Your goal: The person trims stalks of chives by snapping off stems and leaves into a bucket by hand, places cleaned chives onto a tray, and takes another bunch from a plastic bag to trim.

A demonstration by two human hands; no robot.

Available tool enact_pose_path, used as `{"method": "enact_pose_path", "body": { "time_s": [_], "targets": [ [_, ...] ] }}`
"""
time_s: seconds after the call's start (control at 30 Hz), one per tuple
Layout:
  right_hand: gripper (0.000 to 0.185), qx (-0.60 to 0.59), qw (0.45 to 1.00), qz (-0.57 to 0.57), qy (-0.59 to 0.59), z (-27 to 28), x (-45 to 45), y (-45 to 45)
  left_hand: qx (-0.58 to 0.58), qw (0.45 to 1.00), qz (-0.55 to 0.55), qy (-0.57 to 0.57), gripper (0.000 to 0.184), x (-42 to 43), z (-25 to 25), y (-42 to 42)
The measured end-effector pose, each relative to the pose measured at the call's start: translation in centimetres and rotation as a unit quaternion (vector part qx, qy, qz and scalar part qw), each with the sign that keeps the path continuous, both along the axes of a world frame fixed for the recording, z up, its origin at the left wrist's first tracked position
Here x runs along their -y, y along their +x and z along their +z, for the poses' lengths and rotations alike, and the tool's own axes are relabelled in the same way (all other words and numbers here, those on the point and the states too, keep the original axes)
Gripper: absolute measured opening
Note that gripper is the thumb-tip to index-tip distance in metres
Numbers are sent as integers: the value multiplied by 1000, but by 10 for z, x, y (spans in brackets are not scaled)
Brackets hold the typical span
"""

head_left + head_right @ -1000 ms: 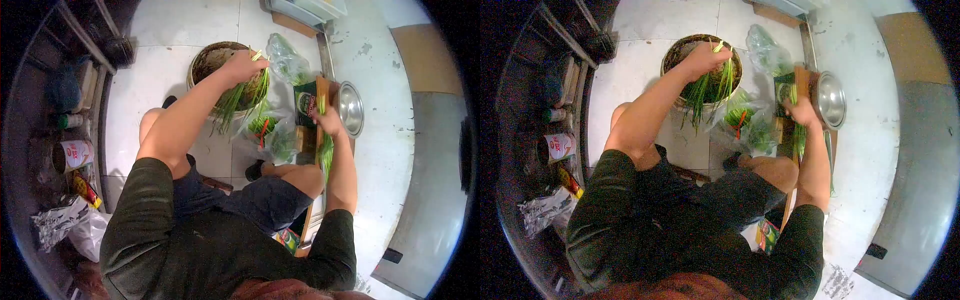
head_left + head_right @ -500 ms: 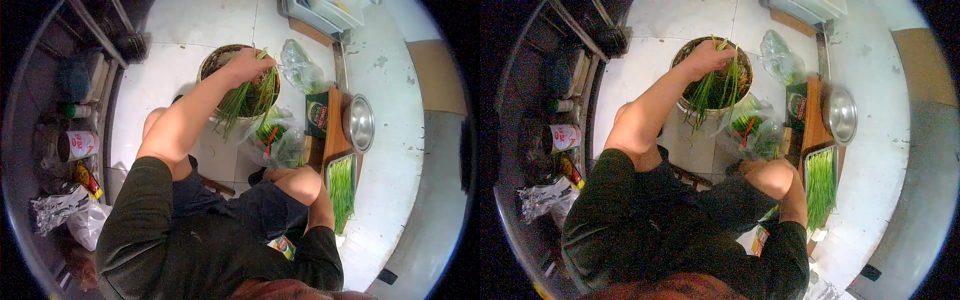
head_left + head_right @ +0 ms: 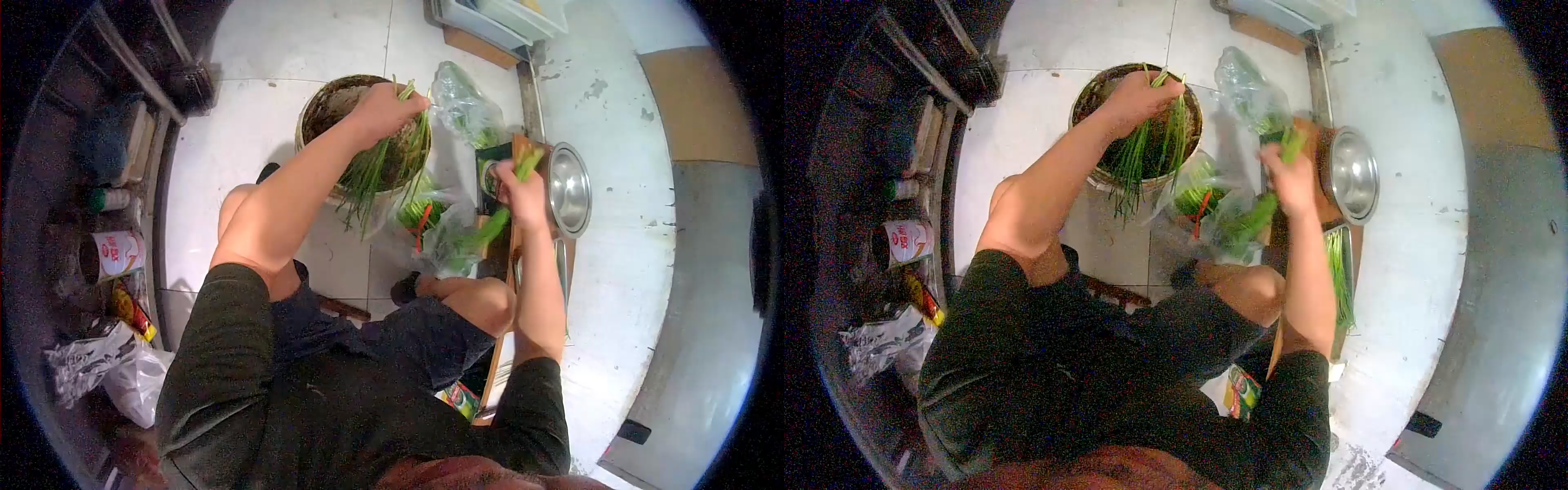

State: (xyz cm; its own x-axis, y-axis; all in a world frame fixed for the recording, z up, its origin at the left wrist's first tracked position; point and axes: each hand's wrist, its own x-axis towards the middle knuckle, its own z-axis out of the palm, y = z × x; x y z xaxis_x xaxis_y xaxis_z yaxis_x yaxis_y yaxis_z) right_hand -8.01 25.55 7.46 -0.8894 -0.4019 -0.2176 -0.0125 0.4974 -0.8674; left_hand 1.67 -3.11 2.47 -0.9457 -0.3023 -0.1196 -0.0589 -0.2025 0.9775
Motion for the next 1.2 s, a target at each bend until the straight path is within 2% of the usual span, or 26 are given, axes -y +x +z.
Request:
{"method": "enact_pose_path", "body": {
  "time_s": [0.13,0.2,0.3,0.47,0.57,0.67,0.77,0.87,0.97,1.1,1.2],
  "targets": [
    [14,-13,996,0,-93,-5,80,27,-41,999,2,2,29,-9,-3,-4],
    [18,7,987,12,-159,-11,102,36,-31,999,-5,-20,28,-12,-5,-5],
    [19,23,981,16,-193,-22,111,43,-41,999,-12,-28,27,-15,-6,-4],
    [15,13,980,4,-200,-25,113,44,-30,996,-25,-78,32,-12,0,0],
    [14,-3,985,11,-175,-26,110,44,-36,988,-33,-144,34,-11,-8,-4],
    [14,-29,990,15,-140,-30,107,41,-17,976,-38,-213,34,-11,6,3],
    [14,-21,990,29,-137,-25,109,45,-24,971,-68,-229,35,-8,-7,-5],
    [13,-33,993,42,-108,-23,108,44,-12,965,-85,-246,37,-4,1,-2],
    [11,-36,995,59,-77,-20,103,40,14,965,-47,-258,39,-1,8,-1],
    [13,1,991,28,-127,-23,98,36,39,965,86,-243,41,16,3,-6],
    [14,19,988,20,-151,-31,97,33,71,958,88,-264,42,14,1,-3]
  ]
}}
